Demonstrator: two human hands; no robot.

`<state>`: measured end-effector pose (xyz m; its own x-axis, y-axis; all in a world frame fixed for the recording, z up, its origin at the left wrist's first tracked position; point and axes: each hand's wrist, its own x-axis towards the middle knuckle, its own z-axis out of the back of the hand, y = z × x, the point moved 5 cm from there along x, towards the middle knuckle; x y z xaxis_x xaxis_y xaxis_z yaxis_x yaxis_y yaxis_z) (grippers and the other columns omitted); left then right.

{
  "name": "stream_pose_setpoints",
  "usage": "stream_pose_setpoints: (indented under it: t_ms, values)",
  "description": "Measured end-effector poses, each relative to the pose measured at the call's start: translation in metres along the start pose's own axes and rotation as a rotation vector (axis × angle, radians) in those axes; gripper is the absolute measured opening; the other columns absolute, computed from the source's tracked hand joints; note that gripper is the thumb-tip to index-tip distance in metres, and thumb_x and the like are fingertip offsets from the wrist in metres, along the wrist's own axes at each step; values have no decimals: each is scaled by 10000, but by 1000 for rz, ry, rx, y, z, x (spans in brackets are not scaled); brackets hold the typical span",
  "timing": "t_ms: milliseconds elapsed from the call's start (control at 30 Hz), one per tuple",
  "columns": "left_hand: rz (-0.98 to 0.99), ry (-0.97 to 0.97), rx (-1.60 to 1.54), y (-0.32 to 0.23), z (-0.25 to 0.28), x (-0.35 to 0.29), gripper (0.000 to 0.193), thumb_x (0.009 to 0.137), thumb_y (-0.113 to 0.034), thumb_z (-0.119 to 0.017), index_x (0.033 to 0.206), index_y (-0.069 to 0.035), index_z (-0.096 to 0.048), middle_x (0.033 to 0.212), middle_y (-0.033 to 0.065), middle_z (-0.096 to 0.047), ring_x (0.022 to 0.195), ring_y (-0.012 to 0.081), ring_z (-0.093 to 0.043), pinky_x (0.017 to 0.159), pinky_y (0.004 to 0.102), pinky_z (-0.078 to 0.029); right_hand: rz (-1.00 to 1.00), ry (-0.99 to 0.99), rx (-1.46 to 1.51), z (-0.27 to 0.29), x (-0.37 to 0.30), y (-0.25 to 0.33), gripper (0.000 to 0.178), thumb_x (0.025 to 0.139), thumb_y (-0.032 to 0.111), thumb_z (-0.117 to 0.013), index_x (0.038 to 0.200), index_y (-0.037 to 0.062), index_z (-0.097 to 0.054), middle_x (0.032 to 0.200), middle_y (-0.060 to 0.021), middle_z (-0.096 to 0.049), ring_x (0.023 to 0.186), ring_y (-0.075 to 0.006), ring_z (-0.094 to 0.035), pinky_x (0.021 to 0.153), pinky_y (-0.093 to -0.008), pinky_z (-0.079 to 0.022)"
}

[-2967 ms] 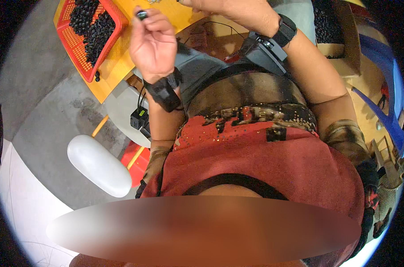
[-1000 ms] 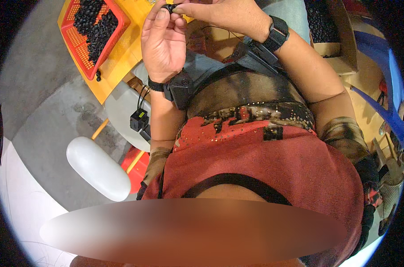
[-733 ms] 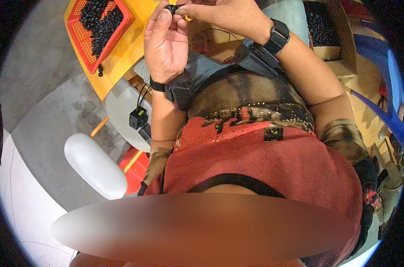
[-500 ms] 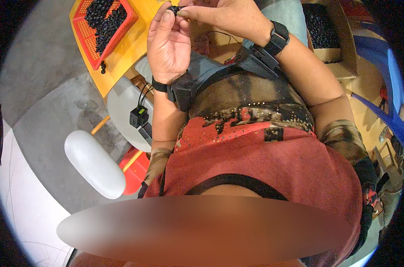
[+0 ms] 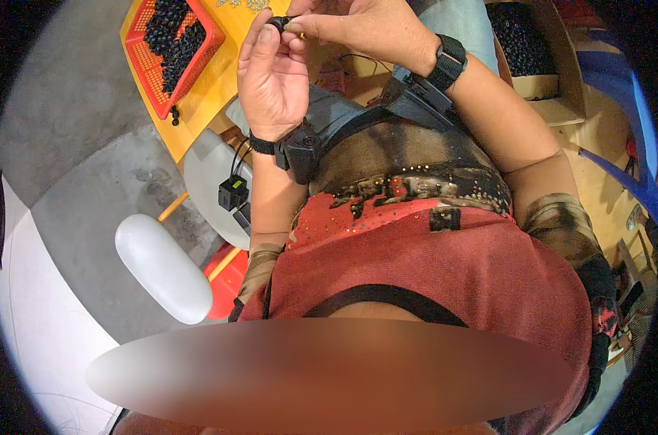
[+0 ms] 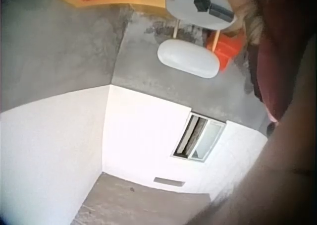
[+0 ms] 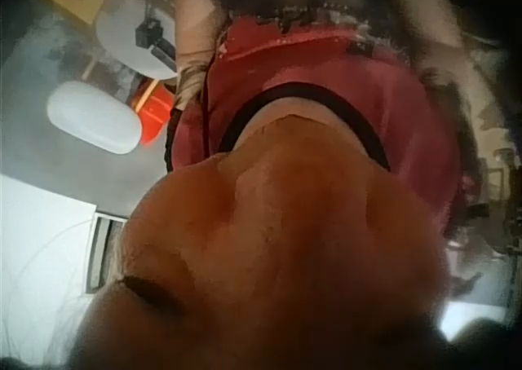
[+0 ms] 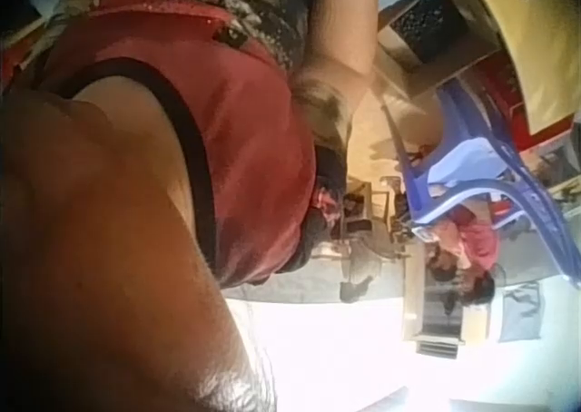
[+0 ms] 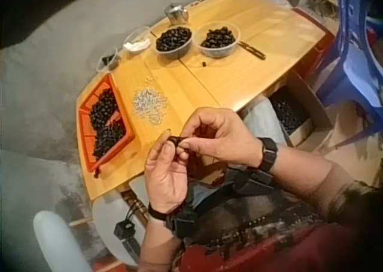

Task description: The person assembles a small black component by hand, inserting a silver pin into a plastic housing.

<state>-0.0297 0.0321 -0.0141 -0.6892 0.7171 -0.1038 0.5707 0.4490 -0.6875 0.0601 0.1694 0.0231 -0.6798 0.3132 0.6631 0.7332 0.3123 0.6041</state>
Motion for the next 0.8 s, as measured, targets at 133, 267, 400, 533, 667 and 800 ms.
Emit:
stream_pose_setpoints:
  t_ms: [133,267,400,533,667,800]
  values:
    - [-72,20,84,-5,-4,1,275,982,-41,-682,1250,18,-675,1021,96,-725,892,187,-681,812,314,-582,-498,-231,-205,1,-4,8,117,944,17,-739,1032,-1,-663,889,-43,-721,776,-82,-677,671,-211,-541]
    - [-71,83,82,-6,-32,-9,285,981,-31,-681,1262,14,-674,1013,94,-731,864,188,-686,810,319,-586,-557,-218,-252,4,-7,13,125,942,39,-752,1029,13,-667,866,-23,-713,680,-44,-620,575,-187,-485]
    - [-121,103,152,-10,-35,-12,286,980,-10,-676,1265,9,-680,1014,95,-738,826,184,-697,796,322,-600,-552,-210,-244,3,-6,15,123,943,41,-751,1029,19,-667,860,-18,-708,644,-35,-598,549,-183,-465]
    - [-144,119,211,-7,-40,-13,281,977,-5,-680,1258,7,-687,1009,95,-742,820,176,-704,773,322,-610,-616,-211,-252,29,-30,-12,115,942,41,-752,1019,10,-672,871,-17,-705,691,-47,-615,584,-194,-486]
    - [-165,125,289,-13,-38,-14,284,971,-11,-692,1255,7,-689,1006,96,-745,831,172,-704,770,321,-609,-572,-108,-251,5,-3,24,95,934,27,-754,988,4,-680,888,-16,-708,764,-68,-632,653,-216,-511]
    - [-163,120,402,-17,-43,-15,277,961,-20,-709,1236,13,-695,992,95,-740,823,166,-697,770,323,-604,-524,-6,-358,8,6,32,84,916,9,-760,950,3,-684,877,-23,-710,775,-73,-630,667,-227,-504]
